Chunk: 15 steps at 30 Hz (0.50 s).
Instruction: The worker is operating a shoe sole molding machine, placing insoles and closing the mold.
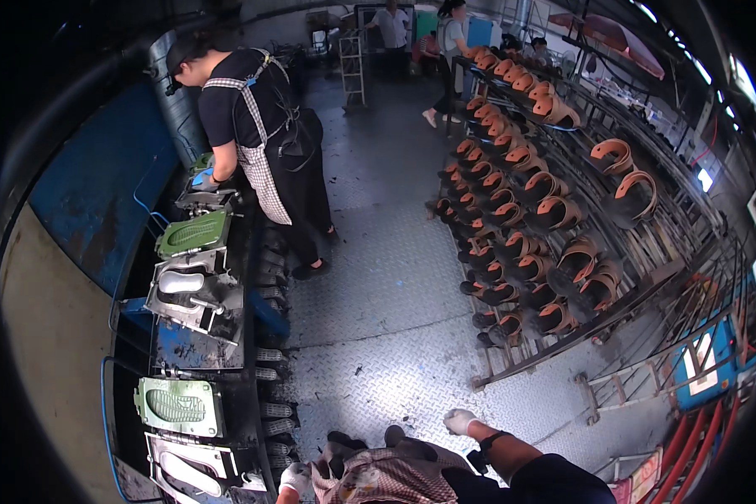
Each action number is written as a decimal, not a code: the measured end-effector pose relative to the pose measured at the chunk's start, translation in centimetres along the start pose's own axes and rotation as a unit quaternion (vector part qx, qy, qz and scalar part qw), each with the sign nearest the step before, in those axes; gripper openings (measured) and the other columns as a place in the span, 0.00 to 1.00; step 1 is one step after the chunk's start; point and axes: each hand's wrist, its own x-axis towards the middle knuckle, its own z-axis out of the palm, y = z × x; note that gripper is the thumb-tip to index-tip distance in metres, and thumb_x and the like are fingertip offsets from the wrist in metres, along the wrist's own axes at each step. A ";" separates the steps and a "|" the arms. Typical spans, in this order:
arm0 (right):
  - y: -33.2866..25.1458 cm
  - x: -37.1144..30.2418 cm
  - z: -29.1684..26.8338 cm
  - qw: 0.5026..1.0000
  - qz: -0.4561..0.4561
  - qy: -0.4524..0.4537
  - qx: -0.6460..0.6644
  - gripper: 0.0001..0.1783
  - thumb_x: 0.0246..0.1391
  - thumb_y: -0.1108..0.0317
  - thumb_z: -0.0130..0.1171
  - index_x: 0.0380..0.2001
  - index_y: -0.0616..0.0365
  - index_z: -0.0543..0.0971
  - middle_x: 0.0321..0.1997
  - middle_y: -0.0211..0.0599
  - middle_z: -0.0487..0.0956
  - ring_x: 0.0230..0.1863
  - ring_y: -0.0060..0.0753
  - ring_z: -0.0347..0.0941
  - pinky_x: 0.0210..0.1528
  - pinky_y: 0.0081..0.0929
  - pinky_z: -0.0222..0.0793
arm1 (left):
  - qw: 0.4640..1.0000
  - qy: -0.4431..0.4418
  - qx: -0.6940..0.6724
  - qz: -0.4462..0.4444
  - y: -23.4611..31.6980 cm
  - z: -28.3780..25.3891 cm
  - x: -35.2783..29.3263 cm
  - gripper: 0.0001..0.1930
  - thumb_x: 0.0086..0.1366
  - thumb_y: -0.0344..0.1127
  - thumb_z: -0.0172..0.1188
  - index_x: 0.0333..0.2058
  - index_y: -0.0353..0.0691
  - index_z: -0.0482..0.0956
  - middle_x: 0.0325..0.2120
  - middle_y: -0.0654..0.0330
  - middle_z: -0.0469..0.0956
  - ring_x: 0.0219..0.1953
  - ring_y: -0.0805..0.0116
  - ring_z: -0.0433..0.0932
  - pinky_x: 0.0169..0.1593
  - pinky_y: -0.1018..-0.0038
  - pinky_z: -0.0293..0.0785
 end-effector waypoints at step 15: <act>-5.9 11.1 -0.6 0.987 0.071 -0.105 0.095 0.11 0.62 0.63 0.57 0.32 0.59 0.81 0.29 0.39 0.83 0.28 0.36 0.82 0.30 0.35 0.79 | 0.996 0.002 -0.069 0.049 15.8 -11.5 8.2 0.22 0.68 0.50 0.57 0.53 0.43 0.80 0.48 0.46 0.83 0.54 0.45 0.81 0.57 0.58 0.76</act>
